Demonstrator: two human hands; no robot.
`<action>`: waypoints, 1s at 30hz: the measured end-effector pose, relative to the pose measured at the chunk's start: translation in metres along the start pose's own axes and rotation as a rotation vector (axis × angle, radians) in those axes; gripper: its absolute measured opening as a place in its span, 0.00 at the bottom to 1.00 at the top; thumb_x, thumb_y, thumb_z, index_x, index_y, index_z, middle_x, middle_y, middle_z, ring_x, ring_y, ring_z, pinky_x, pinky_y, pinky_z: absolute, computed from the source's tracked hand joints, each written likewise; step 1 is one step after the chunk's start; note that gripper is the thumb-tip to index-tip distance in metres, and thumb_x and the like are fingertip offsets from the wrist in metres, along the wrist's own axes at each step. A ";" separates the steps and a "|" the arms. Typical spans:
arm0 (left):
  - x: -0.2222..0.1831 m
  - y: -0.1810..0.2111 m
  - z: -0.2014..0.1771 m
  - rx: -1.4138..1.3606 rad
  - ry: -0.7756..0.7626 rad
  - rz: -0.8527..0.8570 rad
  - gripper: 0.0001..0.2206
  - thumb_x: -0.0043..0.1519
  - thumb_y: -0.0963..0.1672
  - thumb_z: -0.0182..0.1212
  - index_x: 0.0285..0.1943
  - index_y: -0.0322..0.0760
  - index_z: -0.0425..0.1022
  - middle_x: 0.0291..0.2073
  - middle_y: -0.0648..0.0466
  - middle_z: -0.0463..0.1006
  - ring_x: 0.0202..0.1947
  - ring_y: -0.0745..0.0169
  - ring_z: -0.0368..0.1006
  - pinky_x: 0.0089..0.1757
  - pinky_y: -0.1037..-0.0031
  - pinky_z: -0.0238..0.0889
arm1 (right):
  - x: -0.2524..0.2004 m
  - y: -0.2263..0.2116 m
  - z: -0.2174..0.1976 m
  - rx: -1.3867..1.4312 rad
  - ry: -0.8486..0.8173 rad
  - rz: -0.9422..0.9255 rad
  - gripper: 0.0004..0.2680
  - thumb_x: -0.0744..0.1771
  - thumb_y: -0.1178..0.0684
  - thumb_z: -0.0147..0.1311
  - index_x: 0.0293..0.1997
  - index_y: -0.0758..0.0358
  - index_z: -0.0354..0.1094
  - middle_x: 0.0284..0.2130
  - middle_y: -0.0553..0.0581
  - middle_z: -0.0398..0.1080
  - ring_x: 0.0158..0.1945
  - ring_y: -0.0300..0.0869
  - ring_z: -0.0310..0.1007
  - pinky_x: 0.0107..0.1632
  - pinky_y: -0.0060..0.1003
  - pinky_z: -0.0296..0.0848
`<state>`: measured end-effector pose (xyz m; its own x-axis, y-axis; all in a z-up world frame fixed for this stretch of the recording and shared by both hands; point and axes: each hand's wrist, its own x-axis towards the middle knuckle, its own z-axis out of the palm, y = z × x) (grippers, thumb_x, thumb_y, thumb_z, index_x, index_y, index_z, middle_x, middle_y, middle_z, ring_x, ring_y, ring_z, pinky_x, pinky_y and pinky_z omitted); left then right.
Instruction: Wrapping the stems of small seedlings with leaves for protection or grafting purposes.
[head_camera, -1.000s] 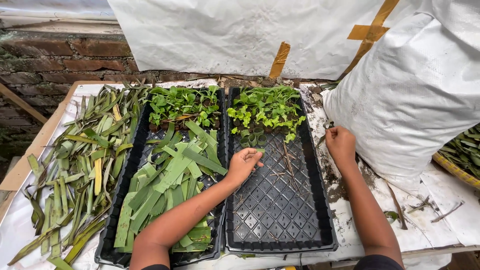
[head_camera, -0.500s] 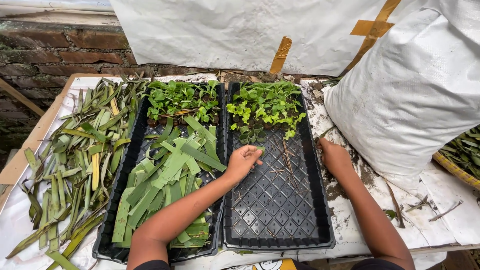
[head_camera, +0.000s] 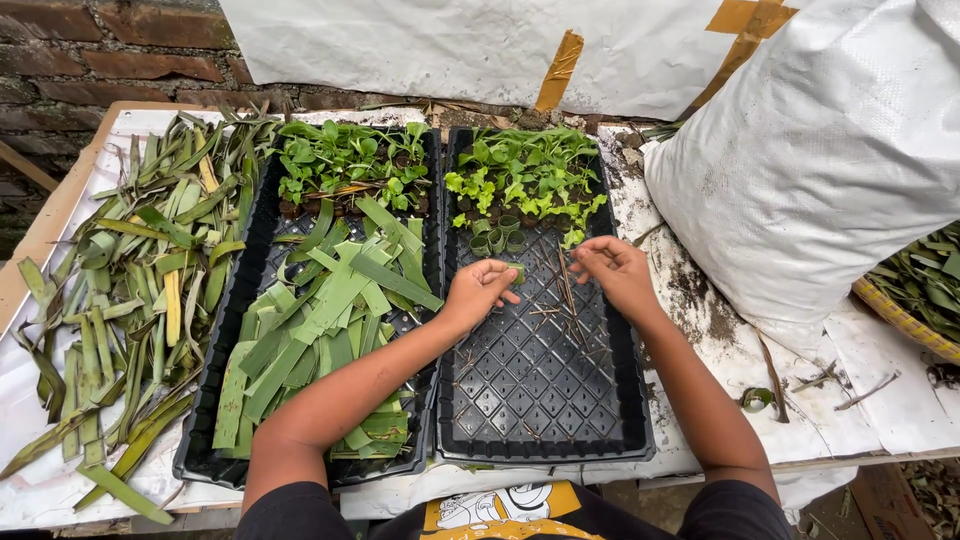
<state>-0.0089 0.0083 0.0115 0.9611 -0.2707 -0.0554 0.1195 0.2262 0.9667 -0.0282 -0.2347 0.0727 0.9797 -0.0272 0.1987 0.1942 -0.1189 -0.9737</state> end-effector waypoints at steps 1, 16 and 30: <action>0.001 -0.002 0.001 0.005 0.007 -0.002 0.14 0.64 0.42 0.64 0.54 0.22 0.76 0.39 0.40 0.84 0.27 0.60 0.83 0.26 0.85 0.73 | -0.001 0.002 0.014 0.007 -0.005 0.001 0.06 0.69 0.60 0.57 0.47 0.75 0.71 0.34 0.66 0.77 0.33 0.43 0.79 0.34 0.34 0.82; 0.007 -0.010 -0.002 -0.163 0.030 -0.019 0.15 0.65 0.44 0.66 0.53 0.24 0.75 0.41 0.42 0.84 0.29 0.54 0.83 0.28 0.82 0.77 | -0.003 0.039 0.064 -0.497 -0.042 -0.235 0.03 0.68 0.58 0.61 0.39 0.67 0.76 0.24 0.61 0.75 0.21 0.42 0.75 0.20 0.32 0.69; 0.003 -0.008 0.000 -0.077 0.011 0.031 0.15 0.65 0.43 0.66 0.53 0.23 0.76 0.41 0.40 0.84 0.27 0.56 0.83 0.28 0.82 0.77 | -0.006 0.019 0.057 -0.104 -0.090 0.031 0.05 0.61 0.65 0.65 0.38 0.70 0.78 0.25 0.61 0.79 0.26 0.32 0.76 0.26 0.27 0.73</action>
